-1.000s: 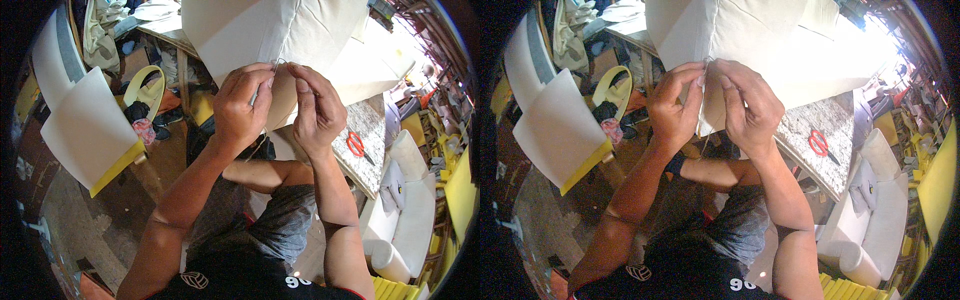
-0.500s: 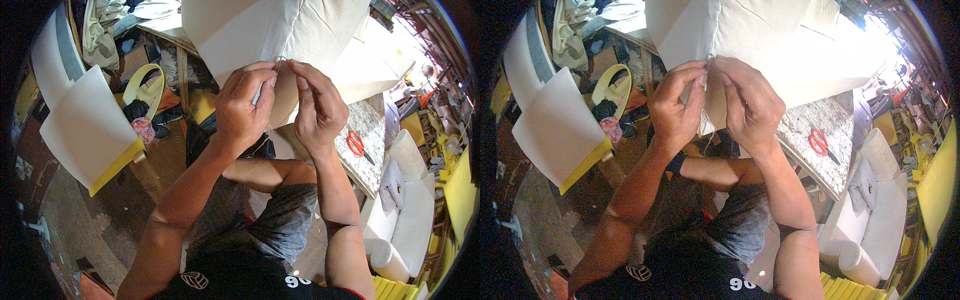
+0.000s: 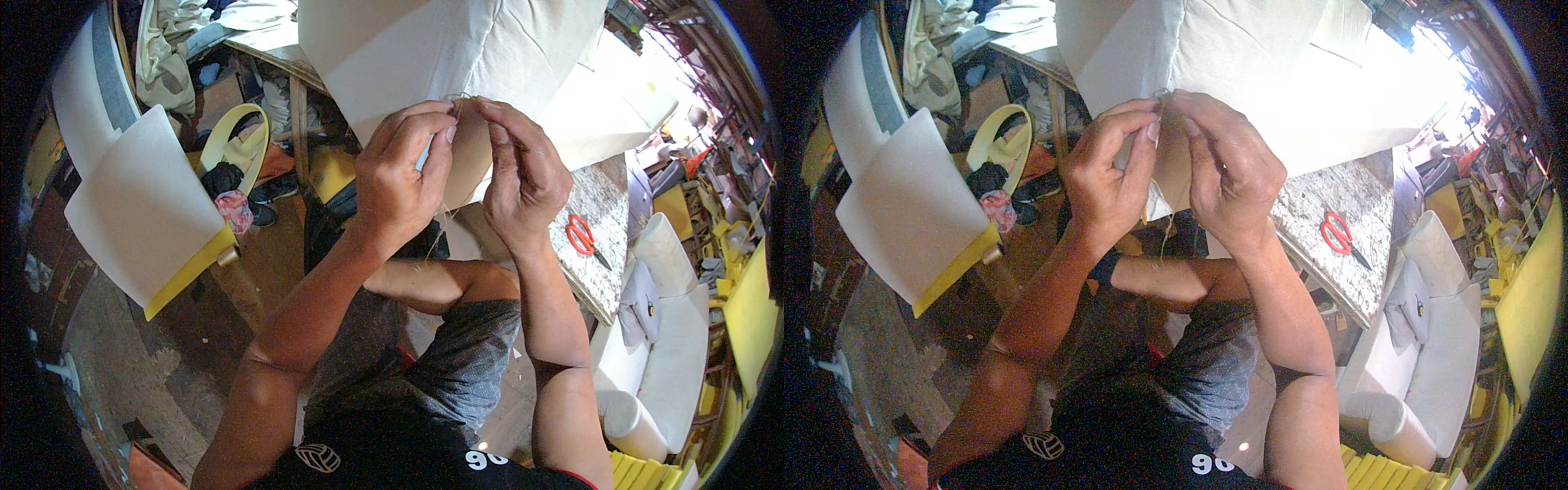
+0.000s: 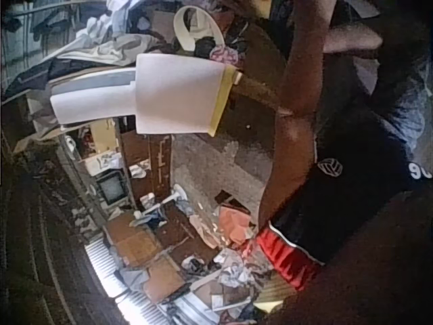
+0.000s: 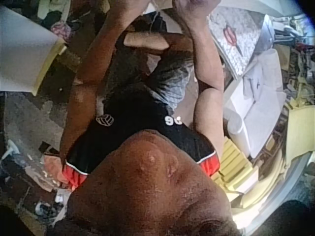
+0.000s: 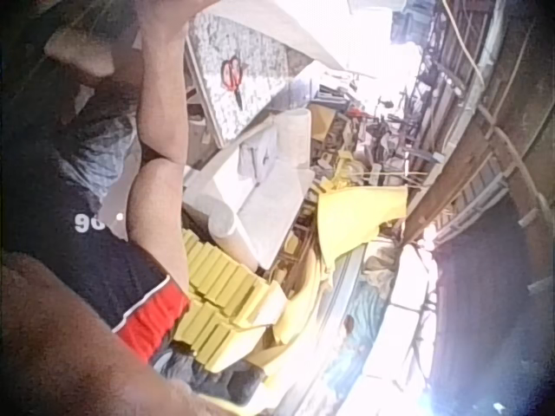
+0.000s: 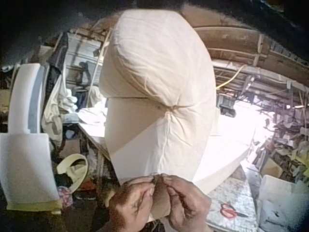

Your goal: The person hand-sews a white fabric cover onto a piece of furniture using a needle and thread. They repeatedly insert the needle through the fabric, pull the thread, and tighten the seam to secure the cover in place.

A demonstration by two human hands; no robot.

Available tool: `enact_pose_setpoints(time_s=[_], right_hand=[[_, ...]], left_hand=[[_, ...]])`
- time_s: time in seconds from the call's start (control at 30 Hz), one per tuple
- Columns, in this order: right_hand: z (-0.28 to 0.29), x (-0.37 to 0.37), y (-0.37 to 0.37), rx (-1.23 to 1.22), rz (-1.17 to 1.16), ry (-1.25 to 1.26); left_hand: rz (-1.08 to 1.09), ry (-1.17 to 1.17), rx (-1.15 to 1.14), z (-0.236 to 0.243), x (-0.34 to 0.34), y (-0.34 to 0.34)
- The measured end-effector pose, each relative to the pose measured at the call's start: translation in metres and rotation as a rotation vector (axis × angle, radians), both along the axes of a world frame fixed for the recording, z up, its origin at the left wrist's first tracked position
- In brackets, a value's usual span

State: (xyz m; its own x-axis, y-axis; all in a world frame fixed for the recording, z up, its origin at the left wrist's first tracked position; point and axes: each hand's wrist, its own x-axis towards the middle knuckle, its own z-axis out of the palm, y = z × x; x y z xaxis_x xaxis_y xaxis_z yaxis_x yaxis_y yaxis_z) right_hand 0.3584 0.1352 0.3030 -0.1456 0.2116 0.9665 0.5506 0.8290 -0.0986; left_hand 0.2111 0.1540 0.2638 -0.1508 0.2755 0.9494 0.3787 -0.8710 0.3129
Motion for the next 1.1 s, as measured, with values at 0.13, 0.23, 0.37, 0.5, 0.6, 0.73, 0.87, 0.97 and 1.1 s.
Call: enact_pose_setpoints(time_s=[0.13,0.23,0.37,0.5,0.6,0.73,0.87,0.97,1.1], right_hand=[[0.000,0.001,0.004,0.035,0.003,0.004],[0.001,0.001,0.004,0.029,-0.001,0.002],[0.002,0.001,0.005,0.038,-0.038,-0.029],[0.007,0.004,0.004,0.051,0.024,-0.021],[0.009,0.004,0.003,0.032,0.027,-0.053],[0.011,0.004,0.003,0.046,0.023,-0.085],[0.012,0.003,0.001,0.043,0.008,-0.096],[0.011,0.004,0.004,0.053,0.008,-0.101],[0.014,0.006,0.004,0.068,0.004,-0.112]], left_hand=[[-0.010,-0.003,0.000,0.000,0.000,-0.001],[-0.011,-0.003,-0.001,-0.001,0.001,0.001],[0.001,0.002,0.030,-0.002,0.000,0.004],[-0.015,-0.010,0.009,0.000,0.002,0.001],[-0.030,-0.011,-0.019,0.000,0.001,0.000],[-0.027,-0.004,-0.017,0.001,0.000,-0.001],[-0.038,-0.008,-0.009,0.001,-0.001,-0.001],[-0.033,-0.002,-0.012,0.000,-0.001,-0.001],[-0.031,-0.004,0.018,0.002,0.001,0.000]])
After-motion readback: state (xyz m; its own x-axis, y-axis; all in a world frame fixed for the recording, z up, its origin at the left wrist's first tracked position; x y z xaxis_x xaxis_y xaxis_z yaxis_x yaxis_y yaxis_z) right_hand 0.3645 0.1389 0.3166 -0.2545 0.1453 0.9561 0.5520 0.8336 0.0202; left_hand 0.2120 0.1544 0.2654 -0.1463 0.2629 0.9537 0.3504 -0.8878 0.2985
